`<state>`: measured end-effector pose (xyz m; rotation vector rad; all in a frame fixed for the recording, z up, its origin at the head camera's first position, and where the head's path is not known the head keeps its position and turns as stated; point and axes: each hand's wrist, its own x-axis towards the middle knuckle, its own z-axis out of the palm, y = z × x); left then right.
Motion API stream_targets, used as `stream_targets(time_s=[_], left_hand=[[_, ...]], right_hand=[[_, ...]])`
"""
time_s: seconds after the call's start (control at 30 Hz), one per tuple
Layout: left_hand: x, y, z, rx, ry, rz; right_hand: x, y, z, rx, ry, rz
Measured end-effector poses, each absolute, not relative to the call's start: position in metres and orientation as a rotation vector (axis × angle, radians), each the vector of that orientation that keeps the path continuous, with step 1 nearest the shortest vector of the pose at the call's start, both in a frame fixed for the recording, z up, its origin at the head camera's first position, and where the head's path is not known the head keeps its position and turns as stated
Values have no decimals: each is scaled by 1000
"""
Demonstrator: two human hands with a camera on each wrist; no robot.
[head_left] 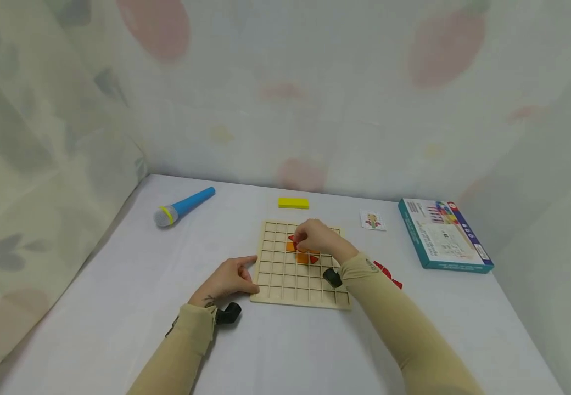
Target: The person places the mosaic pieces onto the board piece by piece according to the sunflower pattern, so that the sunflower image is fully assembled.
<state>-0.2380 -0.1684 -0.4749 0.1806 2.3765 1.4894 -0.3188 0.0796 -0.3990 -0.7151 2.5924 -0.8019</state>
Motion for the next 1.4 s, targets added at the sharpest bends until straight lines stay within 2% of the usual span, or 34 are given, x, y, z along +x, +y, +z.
stream_targets(time_s=[0.37, 1.03, 1.23, 1.4], left_hand=[[-240, -169, -476, 188, 2368, 1489], [-241, -169, -477, 189, 2364, 1487], [-241, -168, -478, 190, 2375, 1470], [-243, -169, -478, 180, 2375, 1462]], right_hand=[[-326, 61, -420, -860, 2624, -413], [-323, 55, -423, -803, 2701, -313], [-318, 69, -398, -758, 2764, -490], [-311, 110, -368, -641, 2877, -690]])
